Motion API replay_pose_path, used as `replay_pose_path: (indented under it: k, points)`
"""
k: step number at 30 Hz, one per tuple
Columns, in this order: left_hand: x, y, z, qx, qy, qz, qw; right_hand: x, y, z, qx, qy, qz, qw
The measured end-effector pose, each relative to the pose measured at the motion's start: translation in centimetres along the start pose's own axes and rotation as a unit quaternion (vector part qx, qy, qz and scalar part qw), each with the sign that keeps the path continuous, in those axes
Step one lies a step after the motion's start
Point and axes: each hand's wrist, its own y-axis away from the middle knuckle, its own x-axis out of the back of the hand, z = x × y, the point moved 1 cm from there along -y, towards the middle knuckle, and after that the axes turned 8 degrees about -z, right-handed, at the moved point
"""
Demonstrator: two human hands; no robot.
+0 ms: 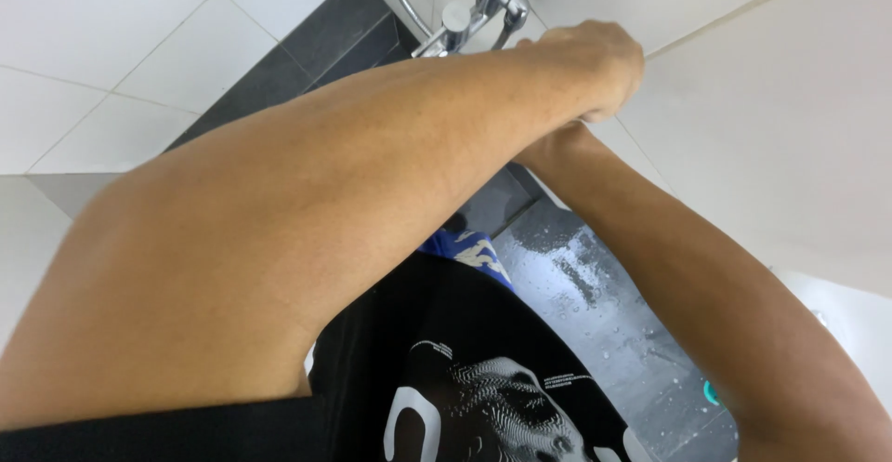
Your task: The person wipes the white tiled walls and the chrome shower fixtures with a red cloth. They clean the area around the shower head, the vertical pipe, and the floor drain, moving the cloth over various surfaces in the shower stall.
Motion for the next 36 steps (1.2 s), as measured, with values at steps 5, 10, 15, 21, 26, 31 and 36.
replay_pose_path:
  k: [5, 10, 15, 21, 26, 31, 36]
  points:
    - [1.2, 2.1, 0.9, 0.027, 0.023, 0.009, 0.999, 1.1, -0.5, 0.1, -0.052, 0.012, -0.088, 0.995]
    - [-0.2, -0.2, 0.8, 0.031, -0.073, 0.034, 0.996, 2.7, -0.6, -0.7, -0.089, 0.026, -0.169, 0.981]
    - [-1.6, -1.2, 0.1, 0.048, -0.08, 0.05, 0.994, 3.7, -1.8, -1.6, -0.124, 0.042, -0.248, 0.96]
    - [-3.9, -5.7, -2.1, 0.071, -0.078, 0.124, 0.987, 5.0, -2.4, -2.9, -0.14, 0.056, -0.26, 0.954]
    - [-3.1, -4.5, -2.7, 0.096, -0.072, 0.092, 0.989, 0.5, -4.8, -1.2, -0.123, 0.088, -0.214, 0.965]
    - [-4.6, -4.3, -3.8, 0.122, -0.068, 0.111, 0.984, -2.0, -6.4, -1.8, -0.119, 0.11, -0.221, 0.962]
    - [-5.7, -3.9, -4.6, 0.161, -0.064, 0.079, 0.982, -1.8, -6.6, -3.1, -0.099, 0.13, -0.236, 0.958]
